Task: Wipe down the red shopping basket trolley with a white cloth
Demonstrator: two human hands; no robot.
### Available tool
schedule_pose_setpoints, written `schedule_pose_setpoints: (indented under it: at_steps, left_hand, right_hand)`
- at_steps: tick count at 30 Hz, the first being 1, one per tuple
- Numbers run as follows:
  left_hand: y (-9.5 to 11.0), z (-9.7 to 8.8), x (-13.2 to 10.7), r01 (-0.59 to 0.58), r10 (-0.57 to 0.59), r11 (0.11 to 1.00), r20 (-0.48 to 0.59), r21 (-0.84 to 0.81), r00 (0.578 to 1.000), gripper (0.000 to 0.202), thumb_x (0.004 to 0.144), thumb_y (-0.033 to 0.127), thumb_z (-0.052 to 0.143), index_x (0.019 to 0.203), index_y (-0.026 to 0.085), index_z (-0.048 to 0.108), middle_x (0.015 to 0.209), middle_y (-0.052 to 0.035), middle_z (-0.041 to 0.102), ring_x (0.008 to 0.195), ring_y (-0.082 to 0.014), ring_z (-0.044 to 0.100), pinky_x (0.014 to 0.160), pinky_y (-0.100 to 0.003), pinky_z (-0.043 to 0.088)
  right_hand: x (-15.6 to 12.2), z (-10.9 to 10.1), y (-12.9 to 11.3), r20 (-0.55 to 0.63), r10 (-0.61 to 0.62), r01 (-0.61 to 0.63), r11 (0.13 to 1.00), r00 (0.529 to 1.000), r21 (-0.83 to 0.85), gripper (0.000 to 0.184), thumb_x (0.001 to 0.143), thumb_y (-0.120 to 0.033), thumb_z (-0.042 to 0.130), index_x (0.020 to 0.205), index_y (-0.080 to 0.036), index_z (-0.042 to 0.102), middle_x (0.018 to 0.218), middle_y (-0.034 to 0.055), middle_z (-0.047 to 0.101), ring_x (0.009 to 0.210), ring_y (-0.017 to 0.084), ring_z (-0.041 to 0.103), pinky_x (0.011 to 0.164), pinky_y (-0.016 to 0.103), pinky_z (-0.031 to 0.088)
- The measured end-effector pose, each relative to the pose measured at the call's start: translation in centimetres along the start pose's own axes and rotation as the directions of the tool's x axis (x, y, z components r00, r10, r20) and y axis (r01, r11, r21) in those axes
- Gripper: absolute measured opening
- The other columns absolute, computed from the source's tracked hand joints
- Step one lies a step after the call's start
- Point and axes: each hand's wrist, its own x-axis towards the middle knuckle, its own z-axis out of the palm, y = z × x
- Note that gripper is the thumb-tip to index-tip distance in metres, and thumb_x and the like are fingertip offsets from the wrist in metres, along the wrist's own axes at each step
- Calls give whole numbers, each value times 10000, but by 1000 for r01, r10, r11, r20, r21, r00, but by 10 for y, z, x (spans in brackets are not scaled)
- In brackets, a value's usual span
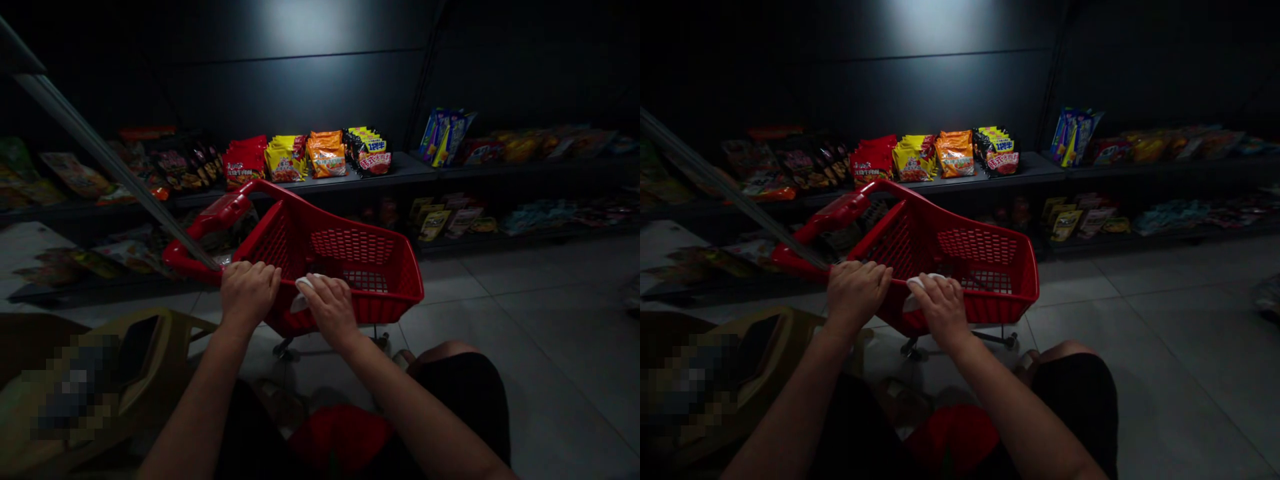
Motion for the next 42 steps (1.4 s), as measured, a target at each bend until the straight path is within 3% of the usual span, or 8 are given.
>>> schedule_pose_setpoints:
  at_steps: [6, 12, 21, 27, 31, 35, 39, 42]
  left_hand:
    - [-24, -9, -9, -145, 157, 983, 113, -110, 981, 329, 992, 395, 422, 885, 222, 680, 846, -70, 702, 844, -263, 585, 891, -445, 333]
    - [-16, -13, -14, -91, 103, 991, 128, -95, 986, 332, 982, 439, 437, 908, 235, 688, 845, -80, 694, 855, -282, 575, 873, -456, 333]
    - [32, -22, -6, -88, 91, 995, 78, -52, 993, 334, 1005, 387, 397, 930, 230, 682, 803, -71, 676, 822, -268, 568, 806, -434, 318]
    - [38, -16, 8, -127, 133, 989, 70, -77, 989, 322, 999, 338, 407, 1055, 205, 694, 847, -89, 704, 819, -272, 589, 764, -414, 313]
    - [32, -12, 11, -115, 119, 991, 63, -63, 991, 315, 990, 328, 414, 1001, 203, 703, 828, -95, 702, 806, -271, 589, 754, -407, 313]
    - [27, -12, 8, -93, 93, 996, 56, -13, 994, 347, 999, 339, 389, 875, 204, 683, 770, -92, 677, 783, -261, 575, 740, -401, 308]
    - [29, -14, 4, -64, 64, 998, 78, -8, 995, 362, 1002, 340, 376, 814, 199, 651, 766, -94, 663, 785, -261, 564, 743, -405, 307]
    - [33, -14, 3, -46, 45, 999, 91, 7, 995, 367, 1007, 341, 363, 843, 199, 659, 776, -93, 665, 789, -266, 565, 745, -412, 310]
  right_hand:
    - [-29, 5, 26, -15, -212, 211, 977, 977, -32, 483, 977, -179, 530, 1419, -372, 501, 1513, -31, 490, 1451, 193, 350, 1240, 461, 183]
    - [-110, -16, 100, -107, 81, -88, 994, 991, -60, 437, 979, -134, 488, 1318, -383, 610, 1538, 18, 446, 1509, 233, 237, 1221, 569, 179]
    - [-71, 23, 79, -343, 715, -628, 699, 609, 341, 694, 1004, -289, 404, 1600, -215, 57, 1644, 194, 88, 1541, 297, 43, 1172, 655, 203]
    - [-34, 55, -22, -54, 304, -275, 913, 951, 301, 593, 956, -136, 446, 1526, -273, 360, 1616, 85, 280, 1494, 244, 257, 1171, 455, 353]
    - [-37, 64, -13, 16, 167, -163, 932, 986, 322, 379, 891, -139, 580, 1204, -329, 678, 1310, 15, 636, 1209, 207, 564, 1063, 339, 443]
    - [-50, 58, 66, -106, 497, -438, 831, 861, 342, 296, 894, -180, 515, 1142, -174, 676, 1037, 93, 678, 974, 214, 615, 897, 346, 506]
    - [-50, 56, 115, -386, 799, -652, 601, 462, 462, 347, 907, -310, 474, 1167, -132, 620, 1051, 120, 638, 961, 222, 594, 864, 373, 503]
    - [-40, 64, 86, -394, 804, -614, 595, 446, 518, 476, 924, -289, 430, 1371, -133, 483, 1294, 171, 555, 1205, 229, 531, 1002, 412, 452]
